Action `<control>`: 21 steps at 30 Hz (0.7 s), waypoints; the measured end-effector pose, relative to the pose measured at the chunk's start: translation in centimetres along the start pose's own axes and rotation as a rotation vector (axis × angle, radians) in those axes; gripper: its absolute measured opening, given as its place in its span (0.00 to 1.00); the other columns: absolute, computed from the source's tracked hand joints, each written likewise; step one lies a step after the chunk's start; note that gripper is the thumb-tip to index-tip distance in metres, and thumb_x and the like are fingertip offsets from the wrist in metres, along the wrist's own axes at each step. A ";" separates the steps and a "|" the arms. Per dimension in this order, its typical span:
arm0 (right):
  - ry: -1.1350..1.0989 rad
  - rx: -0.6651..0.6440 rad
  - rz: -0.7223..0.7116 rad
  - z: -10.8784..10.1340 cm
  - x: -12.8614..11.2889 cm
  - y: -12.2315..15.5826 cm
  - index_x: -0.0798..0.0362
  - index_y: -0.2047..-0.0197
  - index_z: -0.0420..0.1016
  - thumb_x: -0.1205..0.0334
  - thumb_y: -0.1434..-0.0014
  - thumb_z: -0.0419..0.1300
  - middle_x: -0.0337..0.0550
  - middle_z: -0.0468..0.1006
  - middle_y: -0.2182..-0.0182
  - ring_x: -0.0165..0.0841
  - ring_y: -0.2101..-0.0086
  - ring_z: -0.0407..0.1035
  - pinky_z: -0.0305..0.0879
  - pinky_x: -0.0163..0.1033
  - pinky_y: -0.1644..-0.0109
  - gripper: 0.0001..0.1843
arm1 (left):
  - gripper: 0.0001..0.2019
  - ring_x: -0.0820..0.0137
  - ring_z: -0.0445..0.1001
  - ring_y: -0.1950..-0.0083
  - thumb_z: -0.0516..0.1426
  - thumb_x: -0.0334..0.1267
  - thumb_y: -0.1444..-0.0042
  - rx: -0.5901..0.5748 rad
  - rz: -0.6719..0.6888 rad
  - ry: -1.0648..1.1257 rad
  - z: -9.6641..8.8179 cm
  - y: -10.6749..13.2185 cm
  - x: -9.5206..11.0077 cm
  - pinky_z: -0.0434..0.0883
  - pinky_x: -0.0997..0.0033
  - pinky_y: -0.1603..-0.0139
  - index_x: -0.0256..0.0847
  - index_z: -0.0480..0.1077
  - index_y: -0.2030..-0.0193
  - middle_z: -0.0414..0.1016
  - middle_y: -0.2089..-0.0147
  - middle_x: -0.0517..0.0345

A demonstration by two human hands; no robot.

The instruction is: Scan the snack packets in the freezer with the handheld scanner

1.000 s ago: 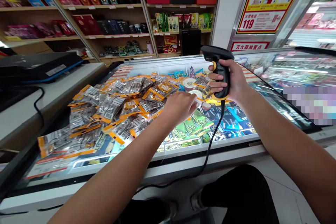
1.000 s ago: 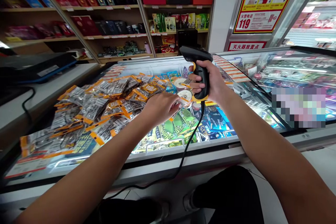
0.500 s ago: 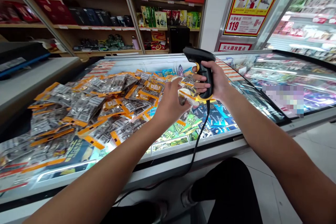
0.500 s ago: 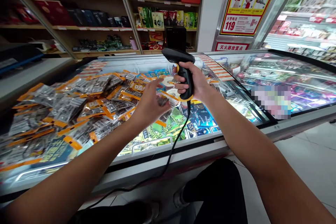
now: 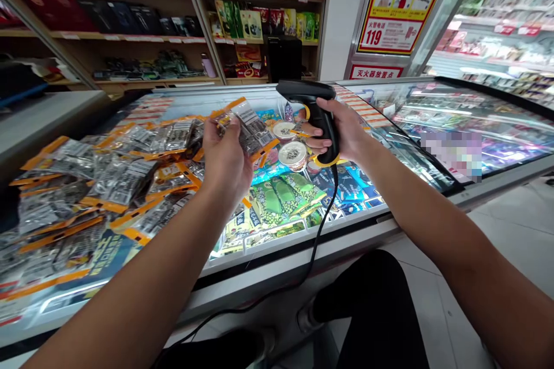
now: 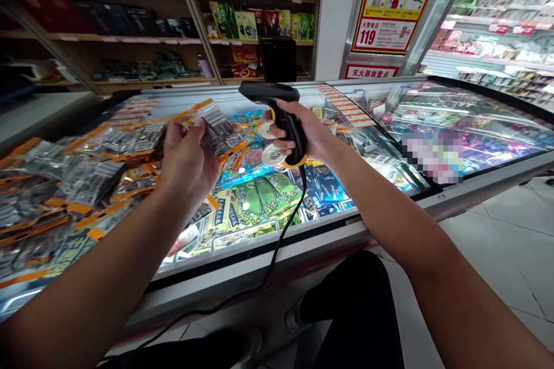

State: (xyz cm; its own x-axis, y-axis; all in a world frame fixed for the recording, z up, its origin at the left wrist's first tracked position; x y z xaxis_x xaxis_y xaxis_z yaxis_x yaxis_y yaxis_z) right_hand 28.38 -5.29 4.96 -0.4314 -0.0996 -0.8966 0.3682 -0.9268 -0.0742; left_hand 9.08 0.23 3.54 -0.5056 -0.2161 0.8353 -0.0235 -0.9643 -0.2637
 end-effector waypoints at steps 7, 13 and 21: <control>0.227 -0.049 0.044 1.4 1.3 1.0 0.49 0.50 0.70 0.35 0.38 0.70 0.40 0.79 0.65 0.25 0.82 0.62 0.59 0.35 0.80 0.29 | 0.23 0.63 0.78 0.43 0.59 0.59 0.33 0.020 0.105 -0.195 -1.0 -1.0 1.4 0.78 0.57 0.47 0.59 0.65 0.36 0.79 0.44 0.61; 0.471 -0.197 0.053 2.0 1.8 1.2 0.51 0.55 0.72 0.33 0.33 0.63 0.34 0.72 0.80 0.25 0.87 0.55 0.56 0.34 0.82 0.27 | 0.22 0.61 0.79 0.47 0.63 0.55 0.37 0.065 0.063 -0.067 -1.7 -1.3 1.1 0.79 0.56 0.48 0.58 0.67 0.39 0.78 0.46 0.58; 0.468 -0.156 0.071 1.4 2.1 1.0 0.51 0.58 0.73 0.34 0.31 0.59 0.37 0.72 0.82 0.26 0.89 0.53 0.50 0.35 0.85 0.25 | 0.23 0.62 0.80 0.50 0.61 0.51 0.35 0.067 0.044 -0.085 -1.9 -0.8 1.3 0.79 0.58 0.50 0.58 0.65 0.35 0.77 0.47 0.56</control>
State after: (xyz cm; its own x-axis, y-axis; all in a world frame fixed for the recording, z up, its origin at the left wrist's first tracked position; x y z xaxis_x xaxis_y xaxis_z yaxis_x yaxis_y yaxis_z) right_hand 26.71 -6.97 3.64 0.0018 0.0452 -0.9990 0.5173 -0.8549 -0.0378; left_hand 6.81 1.04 3.99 -0.4301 -0.2678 0.8622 0.0561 -0.9611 -0.2705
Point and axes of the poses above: each hand's wrist, its own y-axis away from the middle knuckle, its own z-axis out of the palm, x = y × z, the point moved 7 cm from there along -y, towards the middle knuckle
